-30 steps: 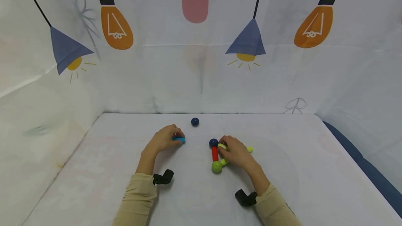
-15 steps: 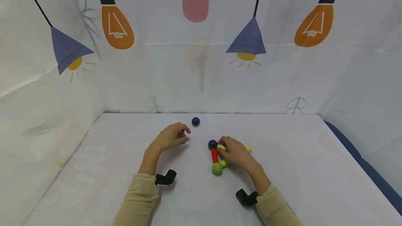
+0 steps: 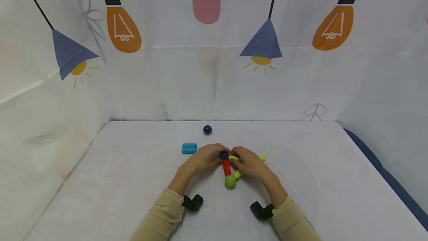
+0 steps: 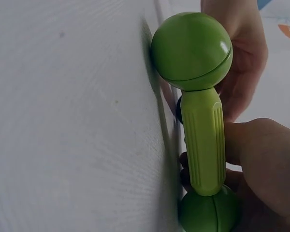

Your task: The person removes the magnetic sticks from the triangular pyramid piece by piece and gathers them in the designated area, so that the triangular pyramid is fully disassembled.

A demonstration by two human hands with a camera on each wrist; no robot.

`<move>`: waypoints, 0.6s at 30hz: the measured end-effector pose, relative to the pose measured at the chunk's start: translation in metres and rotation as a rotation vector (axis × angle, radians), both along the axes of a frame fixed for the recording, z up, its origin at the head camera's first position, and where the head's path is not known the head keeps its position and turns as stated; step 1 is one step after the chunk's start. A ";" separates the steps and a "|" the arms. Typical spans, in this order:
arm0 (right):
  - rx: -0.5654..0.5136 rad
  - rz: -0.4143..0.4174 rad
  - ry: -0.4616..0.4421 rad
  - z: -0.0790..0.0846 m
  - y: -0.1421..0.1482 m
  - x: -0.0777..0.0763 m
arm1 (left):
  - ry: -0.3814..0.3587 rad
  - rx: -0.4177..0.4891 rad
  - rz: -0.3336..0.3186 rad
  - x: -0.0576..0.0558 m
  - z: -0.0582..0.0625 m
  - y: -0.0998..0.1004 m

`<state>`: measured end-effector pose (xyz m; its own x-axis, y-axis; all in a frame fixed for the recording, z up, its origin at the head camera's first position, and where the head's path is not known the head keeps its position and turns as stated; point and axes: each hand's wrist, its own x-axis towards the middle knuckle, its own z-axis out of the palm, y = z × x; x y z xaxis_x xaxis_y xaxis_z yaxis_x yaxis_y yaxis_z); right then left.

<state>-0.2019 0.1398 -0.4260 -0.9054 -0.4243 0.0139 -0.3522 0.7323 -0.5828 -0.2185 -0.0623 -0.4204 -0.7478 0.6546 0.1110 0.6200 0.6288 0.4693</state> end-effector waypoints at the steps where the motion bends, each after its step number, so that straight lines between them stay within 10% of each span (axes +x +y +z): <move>1: -0.003 0.009 -0.003 0.000 0.000 0.000 | -0.005 0.006 -0.006 0.000 0.001 -0.001; 18: 0.002 -0.012 0.003 0.003 0.006 -0.003 | -0.114 0.001 -0.013 -0.002 0.010 -0.013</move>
